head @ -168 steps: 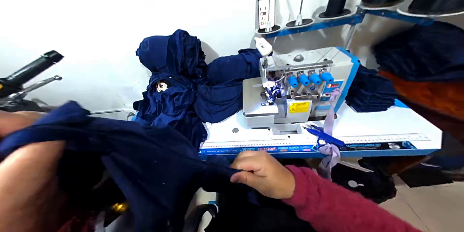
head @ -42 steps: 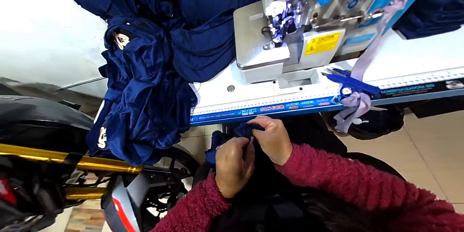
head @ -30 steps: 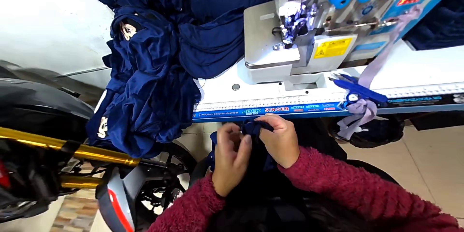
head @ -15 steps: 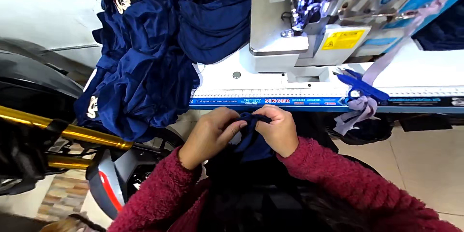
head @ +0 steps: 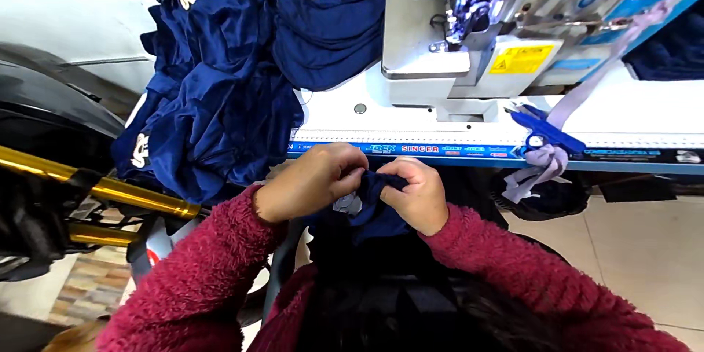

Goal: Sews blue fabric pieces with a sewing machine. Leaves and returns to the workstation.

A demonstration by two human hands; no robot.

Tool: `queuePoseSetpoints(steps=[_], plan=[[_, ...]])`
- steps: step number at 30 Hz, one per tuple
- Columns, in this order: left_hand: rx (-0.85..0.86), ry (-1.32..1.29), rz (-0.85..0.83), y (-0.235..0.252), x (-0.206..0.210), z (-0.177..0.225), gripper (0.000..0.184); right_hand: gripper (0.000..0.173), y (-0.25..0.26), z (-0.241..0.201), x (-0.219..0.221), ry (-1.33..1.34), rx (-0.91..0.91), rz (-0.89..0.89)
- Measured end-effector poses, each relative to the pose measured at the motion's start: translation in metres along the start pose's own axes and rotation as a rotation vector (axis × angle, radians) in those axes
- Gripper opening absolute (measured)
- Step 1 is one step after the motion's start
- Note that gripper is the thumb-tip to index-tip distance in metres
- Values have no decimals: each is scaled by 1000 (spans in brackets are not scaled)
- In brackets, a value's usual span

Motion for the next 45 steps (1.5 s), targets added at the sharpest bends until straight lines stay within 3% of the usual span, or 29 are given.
queuePoseSetpoints(steps=[5, 11, 15, 21, 25, 28, 34, 40, 45], plan=[[105, 194, 57, -11, 12, -6, 16, 16, -1, -3, 1, -306, -133, -104], [259, 320, 145, -17, 19, -11, 16, 18, -2, 0, 2, -442, -165, -156], [336, 318, 191, -19, 18, -12, 16, 15, -4, 2, 3, -397, -180, -135], [414, 301, 227, -25, 20, -14, 14, 38, -4, -8, -2, -195, -109, -276], [423, 292, 249, -28, 20, -12, 14, 34, -5, -5, -3, -94, -87, -258], [431, 304, 272, -28, 20, -11, 13, 21, -4, -5, 0, -98, -78, -209], [344, 303, 373, -33, 32, -10, 15, 19, -6, -4, -3, -30, 54, -181], [126, 304, 759, -59, 61, 4, 11, 16, -5, 0, -4, 3, 164, -123], [-25, 221, 640, -64, 86, 9, 13, 16, -6, 2, -3, 20, 269, -113]])
Point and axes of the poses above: each hand's wrist, its own y-axis towards the middle knuckle, its own x-axis out of the palm, z = x × y, the point moved 2 cm from there along y, towards the middle knuckle, and after that the axes turned 7 degrees about z, right-handed, at the moved point
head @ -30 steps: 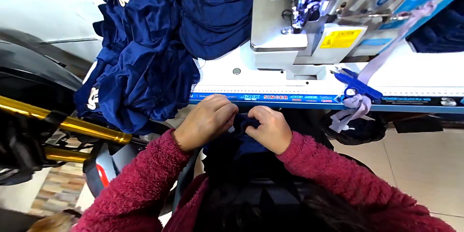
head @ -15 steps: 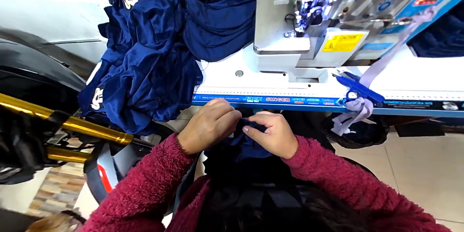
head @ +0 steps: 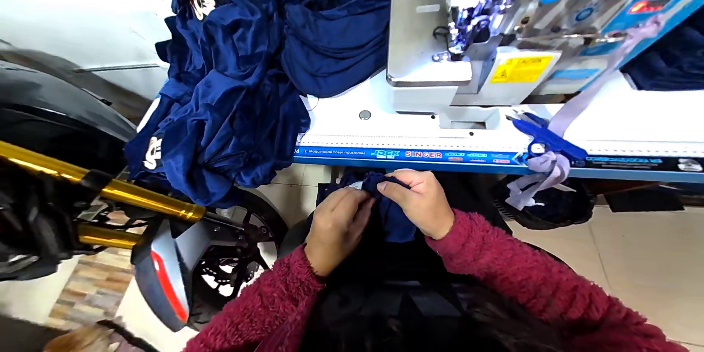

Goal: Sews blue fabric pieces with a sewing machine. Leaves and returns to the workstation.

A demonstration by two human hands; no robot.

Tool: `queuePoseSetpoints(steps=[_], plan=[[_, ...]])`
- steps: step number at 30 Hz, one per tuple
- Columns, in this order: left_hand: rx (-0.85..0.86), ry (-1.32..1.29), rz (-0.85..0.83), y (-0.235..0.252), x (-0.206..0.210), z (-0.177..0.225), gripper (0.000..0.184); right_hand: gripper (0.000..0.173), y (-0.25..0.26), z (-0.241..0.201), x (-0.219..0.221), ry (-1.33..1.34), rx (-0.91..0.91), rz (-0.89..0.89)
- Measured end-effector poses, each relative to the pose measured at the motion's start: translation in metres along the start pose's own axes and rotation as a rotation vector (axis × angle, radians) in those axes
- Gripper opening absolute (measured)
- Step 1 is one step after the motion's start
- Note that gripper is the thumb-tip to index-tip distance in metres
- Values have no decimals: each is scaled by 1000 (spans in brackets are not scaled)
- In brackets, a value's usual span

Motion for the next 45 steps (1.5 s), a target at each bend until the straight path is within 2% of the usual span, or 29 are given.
queuePoseSetpoints(steps=[3, 8, 15, 25, 29, 37, 42, 44, 45], plan=[[-100, -48, 1, 3, 3, 0, 18, 17, 0, 0, -1, 7, 10, 16], [-128, 39, -18, 6, 4, 4, 18, 18, -5, -2, 1, -3, 10, 43], [-50, 210, -26, 11, 9, 9, 13, 21, -8, -3, 1, -79, -71, 72], [-158, 74, -55, 15, -9, 1, 16, 20, -2, -1, 0, -111, -41, 96], [-45, 87, -20, 16, -4, 8, 14, 22, -12, -3, -2, -107, -85, 83], [-80, 191, -24, 18, 10, 13, 13, 21, -8, -5, 1, -132, -63, 107], [-19, 226, 7, 18, 11, 11, 11, 21, -9, -5, 4, -157, -126, 118], [-113, 128, -26, 20, 6, 7, 11, 20, -6, -6, 4, -159, -120, 108], [-216, 38, -53, 23, 2, 4, 10, 20, -5, -5, 4, -158, -126, 105]])
Point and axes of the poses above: each hand's wrist, its own y-axis towards the middle knuckle, its own x-axis out of the palm, z = x × y, the point moved 2 cm from there along y, towards the middle knuckle, and after that the axes turned 7 degrees about z, right-handed, at the moved point
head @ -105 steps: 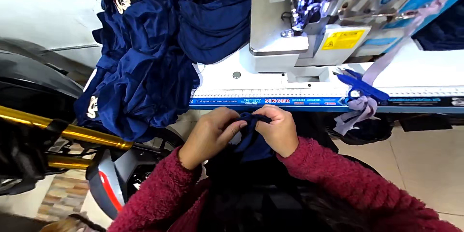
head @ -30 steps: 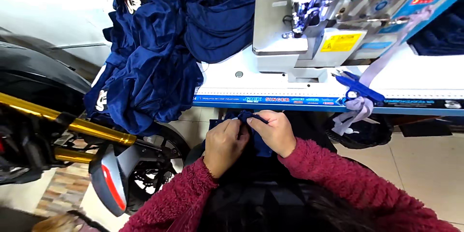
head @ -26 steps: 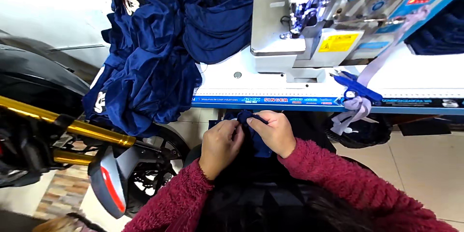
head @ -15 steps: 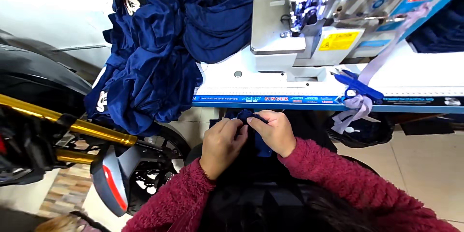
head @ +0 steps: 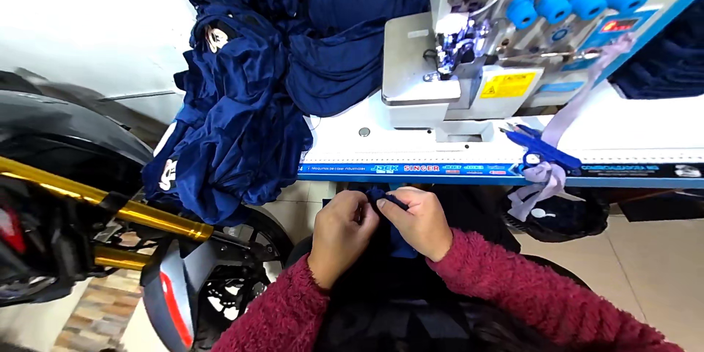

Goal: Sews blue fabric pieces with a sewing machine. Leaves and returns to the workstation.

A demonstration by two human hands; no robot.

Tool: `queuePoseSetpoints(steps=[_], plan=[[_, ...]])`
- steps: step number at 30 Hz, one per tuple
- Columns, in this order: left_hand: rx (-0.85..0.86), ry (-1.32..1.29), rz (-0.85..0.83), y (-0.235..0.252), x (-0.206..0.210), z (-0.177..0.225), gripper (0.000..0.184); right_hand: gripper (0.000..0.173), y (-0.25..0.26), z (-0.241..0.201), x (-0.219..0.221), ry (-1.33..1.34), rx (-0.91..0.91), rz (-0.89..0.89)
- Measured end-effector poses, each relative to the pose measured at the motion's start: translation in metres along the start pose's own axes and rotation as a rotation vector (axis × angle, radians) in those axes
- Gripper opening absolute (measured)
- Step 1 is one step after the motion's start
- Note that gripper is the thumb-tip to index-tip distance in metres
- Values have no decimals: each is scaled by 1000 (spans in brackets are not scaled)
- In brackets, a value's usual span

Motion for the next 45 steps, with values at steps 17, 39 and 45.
queuePoseSetpoints(steps=[17, 39, 45], plan=[[-290, -645, -376, 27, -7, -21, 21, 17, 4, 10, 0, 196, -197, -40], [-394, -742, -142, 11, 14, -23, 12, 33, 8, 17, -1, -111, -269, -116], [-441, -819, -237, 10, 20, -25, 13, 31, 8, 26, -6, -56, -259, -94]])
Point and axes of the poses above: each hand's wrist, its own y-axis towards the middle knuckle, its own x-axis out of the palm, z = x × y, the point moved 2 cm from there along y, towards the middle knuckle, and after that the axes turned 7 degrees about z, right-handed, at the moved point
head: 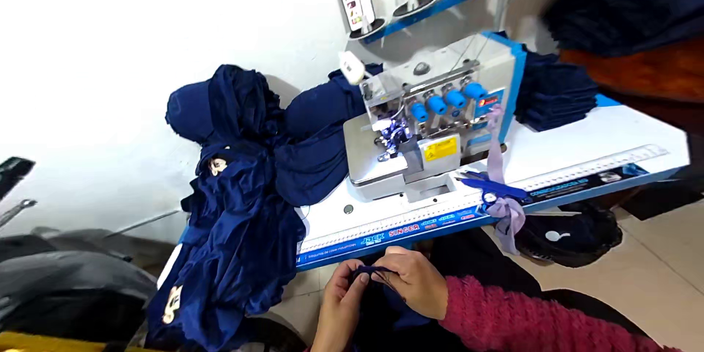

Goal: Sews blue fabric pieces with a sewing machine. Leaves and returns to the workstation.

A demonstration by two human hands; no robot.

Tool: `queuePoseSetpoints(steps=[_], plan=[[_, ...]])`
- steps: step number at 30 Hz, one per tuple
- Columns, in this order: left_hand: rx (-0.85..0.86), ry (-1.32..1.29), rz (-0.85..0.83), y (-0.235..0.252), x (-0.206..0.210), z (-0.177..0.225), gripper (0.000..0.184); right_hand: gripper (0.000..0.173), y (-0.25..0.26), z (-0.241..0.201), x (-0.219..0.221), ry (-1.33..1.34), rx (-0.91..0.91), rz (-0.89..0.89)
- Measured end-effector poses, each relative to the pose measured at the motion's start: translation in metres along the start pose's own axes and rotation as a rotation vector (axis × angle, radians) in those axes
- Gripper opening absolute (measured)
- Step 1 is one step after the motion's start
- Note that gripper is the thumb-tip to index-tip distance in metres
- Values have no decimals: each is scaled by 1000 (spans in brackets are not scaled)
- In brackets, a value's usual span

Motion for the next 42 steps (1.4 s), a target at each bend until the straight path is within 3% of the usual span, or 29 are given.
queuePoseSetpoints(steps=[4, 6, 8, 11, 13, 14, 16, 19, 23, 29, 37, 39, 42], plan=[[422, 455, 56, 8, 3, 8, 12, 35, 1, 3, -9, 91, 225, -36], [527, 537, 115, 12, 9, 15, 11, 37, -1, 4, -23, 81, 413, -92], [571, 568, 162, 15, 11, 21, 11, 39, -8, 5, -42, -25, 481, -75], [549, 564, 208, 16, 12, 23, 9, 25, -25, -7, -71, -306, 187, 372], [521, 552, 218, 16, 15, 22, 8, 21, -25, -31, -83, -293, -44, 582], [509, 548, 215, 16, 16, 22, 8, 19, -23, -44, -82, -250, -119, 561], [478, 542, 185, 15, 19, 23, 9, 20, -19, -62, -61, -176, -231, 338], [402, 482, 157, 11, 21, 29, 8, 17, -12, -52, -19, -172, -318, 104], [270, 368, 153, 10, 13, 35, 7, 17, -12, -42, -3, -211, -365, 117], [220, 297, 143, 8, 9, 38, 7, 17, -12, -36, -2, -186, -488, 147], [209, 320, 149, 6, 5, 42, 9, 23, -13, -31, 5, -317, -254, 21], [285, 363, 139, 6, 6, 42, 8, 25, -13, -34, 4, -184, -51, -53], [522, 514, 139, 0, 9, 41, 9, 26, -5, -44, -7, 234, 487, -218]])
Point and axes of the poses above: each hand's wrist, its own y-axis towards the middle knuckle, its own x-axis out of the palm, z = x × y, the point moved 2 cm from there along y, towards the middle knuckle, and after that the axes turned 7 degrees about z, right-handed, at the moved point
